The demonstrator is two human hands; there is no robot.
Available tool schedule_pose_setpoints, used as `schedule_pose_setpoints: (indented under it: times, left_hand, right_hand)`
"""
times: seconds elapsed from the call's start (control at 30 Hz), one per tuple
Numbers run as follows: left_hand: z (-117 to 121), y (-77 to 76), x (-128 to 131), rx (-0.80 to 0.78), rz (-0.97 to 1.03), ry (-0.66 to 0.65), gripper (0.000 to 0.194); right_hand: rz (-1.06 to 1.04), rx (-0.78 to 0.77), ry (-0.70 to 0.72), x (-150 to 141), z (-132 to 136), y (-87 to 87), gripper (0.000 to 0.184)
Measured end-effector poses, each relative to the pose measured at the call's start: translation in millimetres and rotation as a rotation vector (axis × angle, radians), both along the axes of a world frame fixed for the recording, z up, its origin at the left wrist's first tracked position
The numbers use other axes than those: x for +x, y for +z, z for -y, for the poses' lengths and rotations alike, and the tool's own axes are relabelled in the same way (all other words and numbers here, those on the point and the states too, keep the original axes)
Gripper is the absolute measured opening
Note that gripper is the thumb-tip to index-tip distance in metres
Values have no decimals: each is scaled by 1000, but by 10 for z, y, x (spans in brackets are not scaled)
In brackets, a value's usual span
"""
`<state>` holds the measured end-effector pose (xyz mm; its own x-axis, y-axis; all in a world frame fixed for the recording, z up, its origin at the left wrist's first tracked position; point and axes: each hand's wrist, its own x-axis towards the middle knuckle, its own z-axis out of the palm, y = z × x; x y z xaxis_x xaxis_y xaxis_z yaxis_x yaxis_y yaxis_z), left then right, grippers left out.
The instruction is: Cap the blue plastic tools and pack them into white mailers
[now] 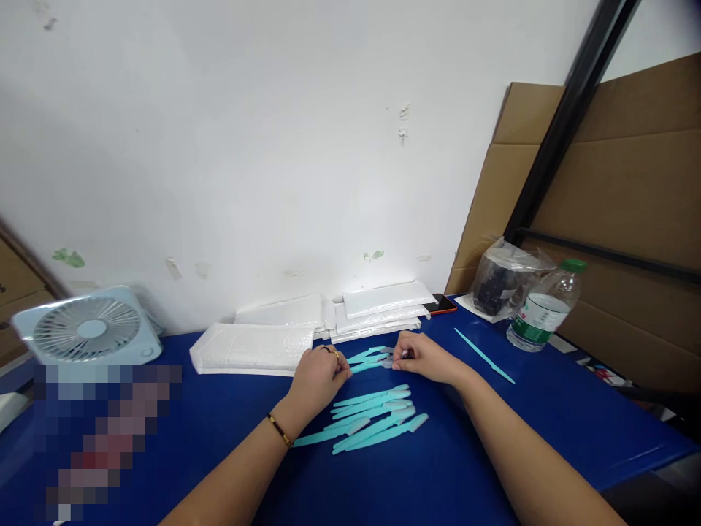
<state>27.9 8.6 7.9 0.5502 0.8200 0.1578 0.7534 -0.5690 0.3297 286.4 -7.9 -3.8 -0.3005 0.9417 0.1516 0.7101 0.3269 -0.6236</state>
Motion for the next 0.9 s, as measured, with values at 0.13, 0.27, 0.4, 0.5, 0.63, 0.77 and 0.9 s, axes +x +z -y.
schedule_pose_setpoints:
  times: [0.13, 0.27, 0.4, 0.5, 0.63, 0.77, 0.9]
  left_hand:
    - [1, 28, -15, 9, 32, 22, 19]
    - [92, 48, 10, -114, -23, -148, 19]
    - [130, 32, 30, -157, -55, -165, 15]
    - [107, 16, 18, -133, -72, -148, 15]
    - [33, 30, -31, -9, -59, -53, 15]
    - [8, 81, -60, 33, -7, 40, 14]
    - [92, 100, -26, -99, 11, -89, 24]
  right_hand:
    - [6, -2, -44, 117, 11, 39, 19]
    - [49, -115, 117, 94, 85, 63, 20]
    - [115, -145, 183, 28, 150, 99, 19]
    - [134, -123, 187, 27, 148, 102, 17]
    - [63, -63, 43, 105, 75, 65, 17]
    - [6, 2, -80, 154, 52, 74, 19]
    - [26, -129, 131, 82, 136, 107, 23]
